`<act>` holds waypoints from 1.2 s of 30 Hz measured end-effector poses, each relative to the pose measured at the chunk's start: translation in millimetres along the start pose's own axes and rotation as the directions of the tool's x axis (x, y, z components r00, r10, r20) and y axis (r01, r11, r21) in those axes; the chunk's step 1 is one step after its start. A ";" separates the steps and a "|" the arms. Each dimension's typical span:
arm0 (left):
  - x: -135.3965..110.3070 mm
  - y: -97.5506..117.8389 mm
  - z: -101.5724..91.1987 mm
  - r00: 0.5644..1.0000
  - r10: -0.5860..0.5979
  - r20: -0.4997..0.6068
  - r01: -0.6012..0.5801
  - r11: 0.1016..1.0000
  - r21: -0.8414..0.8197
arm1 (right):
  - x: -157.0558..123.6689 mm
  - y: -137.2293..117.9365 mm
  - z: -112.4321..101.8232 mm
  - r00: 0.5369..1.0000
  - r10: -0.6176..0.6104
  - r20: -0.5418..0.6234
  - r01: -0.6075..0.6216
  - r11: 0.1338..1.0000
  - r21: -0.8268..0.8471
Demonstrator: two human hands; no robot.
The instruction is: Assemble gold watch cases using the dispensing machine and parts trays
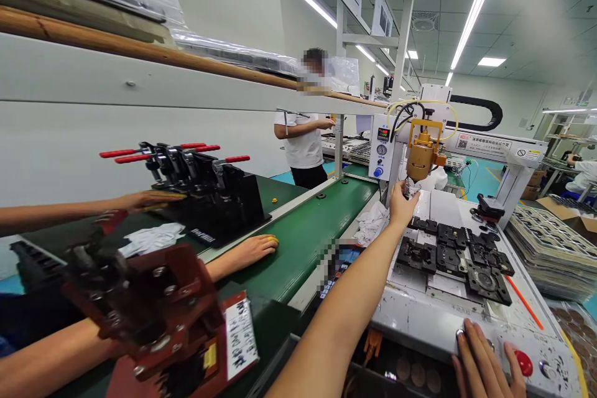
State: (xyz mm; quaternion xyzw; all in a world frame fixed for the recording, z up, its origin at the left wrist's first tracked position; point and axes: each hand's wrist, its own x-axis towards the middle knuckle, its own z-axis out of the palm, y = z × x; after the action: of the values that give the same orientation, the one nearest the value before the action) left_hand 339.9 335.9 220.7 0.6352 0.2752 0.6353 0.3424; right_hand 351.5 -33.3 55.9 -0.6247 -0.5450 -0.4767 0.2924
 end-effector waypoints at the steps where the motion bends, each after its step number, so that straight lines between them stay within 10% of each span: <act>1: 0.0 0.2 0.0 1.000 0.000 -0.002 0.000 1.000 0.001 | 0.6 -0.3 -0.3 1.000 -0.002 0.003 0.002 1.000 0.001; 36: 2.6 -5.8 0.5 0.999 0.030 -0.014 -0.030 1.000 0.005 | 6.4 -4.1 -0.9 1.000 0.025 -0.005 -0.025 0.999 0.021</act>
State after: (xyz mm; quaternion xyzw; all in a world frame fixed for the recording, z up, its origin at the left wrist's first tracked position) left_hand 340.9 341.5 217.8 0.6357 0.2694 0.6441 0.3293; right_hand 347.1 -30.6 61.5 -0.6274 -0.5411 -0.4689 0.3062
